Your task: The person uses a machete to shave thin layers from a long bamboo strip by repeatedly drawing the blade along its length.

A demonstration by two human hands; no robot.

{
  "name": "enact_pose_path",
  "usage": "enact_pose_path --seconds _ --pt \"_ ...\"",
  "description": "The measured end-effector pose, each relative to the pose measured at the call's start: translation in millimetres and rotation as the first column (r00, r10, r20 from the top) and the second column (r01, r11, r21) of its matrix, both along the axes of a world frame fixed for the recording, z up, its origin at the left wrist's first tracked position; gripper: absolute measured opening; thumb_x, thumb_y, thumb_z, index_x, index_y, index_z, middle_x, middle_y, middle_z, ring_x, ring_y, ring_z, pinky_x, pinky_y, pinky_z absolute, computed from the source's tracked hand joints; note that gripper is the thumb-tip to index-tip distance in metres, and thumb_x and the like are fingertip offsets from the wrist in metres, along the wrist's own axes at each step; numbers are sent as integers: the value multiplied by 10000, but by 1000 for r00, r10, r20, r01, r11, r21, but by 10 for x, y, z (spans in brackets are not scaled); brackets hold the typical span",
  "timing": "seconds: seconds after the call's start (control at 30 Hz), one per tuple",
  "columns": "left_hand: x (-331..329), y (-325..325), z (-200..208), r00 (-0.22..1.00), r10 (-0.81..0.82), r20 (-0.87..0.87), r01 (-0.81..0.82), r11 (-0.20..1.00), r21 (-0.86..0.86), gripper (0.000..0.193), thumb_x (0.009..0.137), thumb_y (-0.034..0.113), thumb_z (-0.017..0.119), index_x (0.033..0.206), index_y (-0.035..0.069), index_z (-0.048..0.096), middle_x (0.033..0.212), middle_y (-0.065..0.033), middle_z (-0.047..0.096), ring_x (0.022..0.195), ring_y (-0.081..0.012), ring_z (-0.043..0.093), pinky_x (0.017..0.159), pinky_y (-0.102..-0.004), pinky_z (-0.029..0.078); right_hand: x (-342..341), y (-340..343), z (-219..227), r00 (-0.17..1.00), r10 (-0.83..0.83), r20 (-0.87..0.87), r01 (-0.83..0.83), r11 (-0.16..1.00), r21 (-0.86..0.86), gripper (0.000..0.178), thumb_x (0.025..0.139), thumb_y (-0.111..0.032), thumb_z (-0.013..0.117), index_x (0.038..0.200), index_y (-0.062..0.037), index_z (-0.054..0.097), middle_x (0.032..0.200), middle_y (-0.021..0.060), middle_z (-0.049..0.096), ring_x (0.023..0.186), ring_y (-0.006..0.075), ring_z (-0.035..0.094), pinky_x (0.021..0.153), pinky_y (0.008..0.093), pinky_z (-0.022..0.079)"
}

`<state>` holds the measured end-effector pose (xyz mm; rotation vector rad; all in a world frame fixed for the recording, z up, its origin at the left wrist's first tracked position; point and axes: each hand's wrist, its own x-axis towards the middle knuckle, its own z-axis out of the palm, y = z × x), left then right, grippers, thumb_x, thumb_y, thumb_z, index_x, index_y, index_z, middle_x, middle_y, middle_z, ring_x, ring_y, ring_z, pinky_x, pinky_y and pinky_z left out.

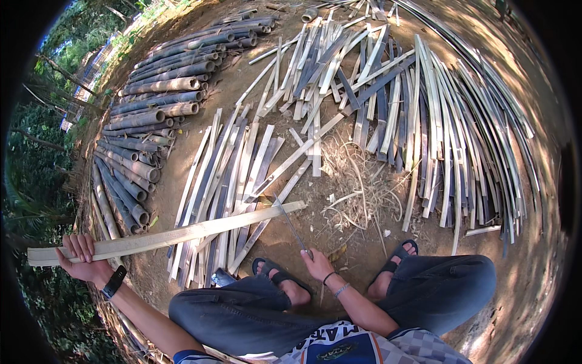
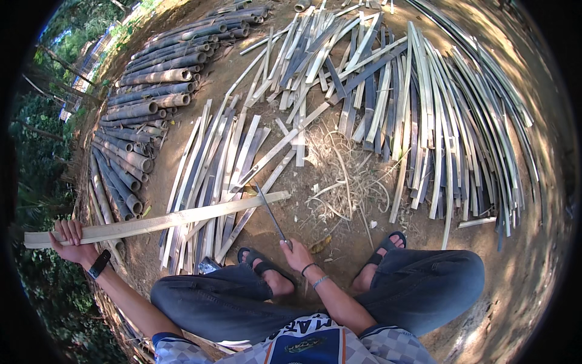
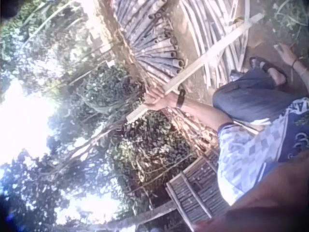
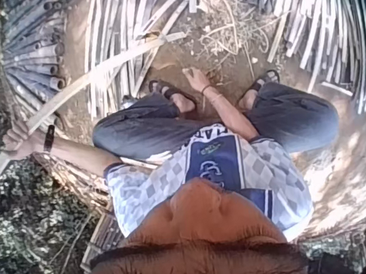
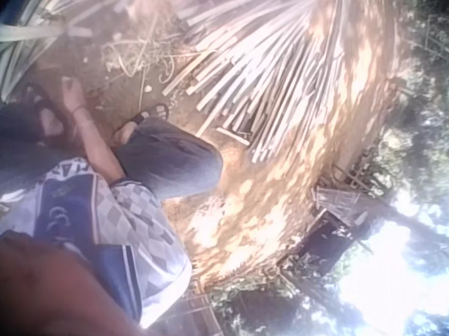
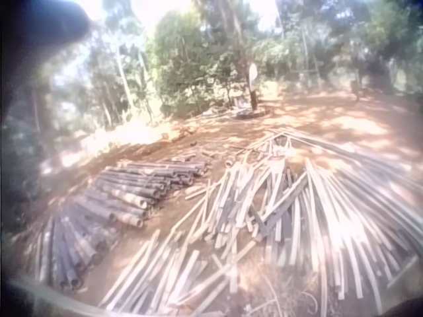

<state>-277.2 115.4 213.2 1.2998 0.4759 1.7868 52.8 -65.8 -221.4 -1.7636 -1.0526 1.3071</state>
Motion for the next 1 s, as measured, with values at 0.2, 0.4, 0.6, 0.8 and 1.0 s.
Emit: enact_pose_path --seconds 0.2,0.4,0.6,0.8,1.0 --pt "935 -114 412 971 -176 -160 187 981 58 348 969 286 457 678 125 354 510 35 325 376 -46 282 387 -178 263 99 14 -155 943 -184 -276 97 948 -302 456 958 -483 462 771 -68 479 500 21 441 374 126 452 350 303 366" --pt "1716 208 561 961 -236 -146 244 969 37 354 966 271 467 669 120 347 507 34 300 374 -53 266 376 -185 254 101 5 -246 893 -241 -379 133 948 -291 478 965 -521 418 794 -76 464 473 5 390 348 121 399 336 289 340" --pt "2060 214 638 946 -248 -208 264 963 52 376 974 301 439 652 131 347 491 43 282 370 -58 243 377 -194 242 157 135 203 808 -276 -520 155 952 -265 485 980 -520 369 848 -62 460 505 16 407 354 107 383 338 272 332" --pt "2135 258 639 939 -241 -247 265 962 69 396 969 329 431 628 147 350 463 49 285 353 -62 246 372 -194 227 120 209 409 779 -268 -567 359 932 53 476 999 -494 330 868 -55 457 512 18 414 357 105 393 339 269 343" --pt "2210 216 657 922 -295 -253 321 944 70 376 981 284 425 647 130 344 483 46 273 369 -59 226 370 -187 241 32 -24 -87 829 -328 -453 142 907 -397 481 992 -510 338 868 -59 452 505 23 400 336 128 372 339 292 352"
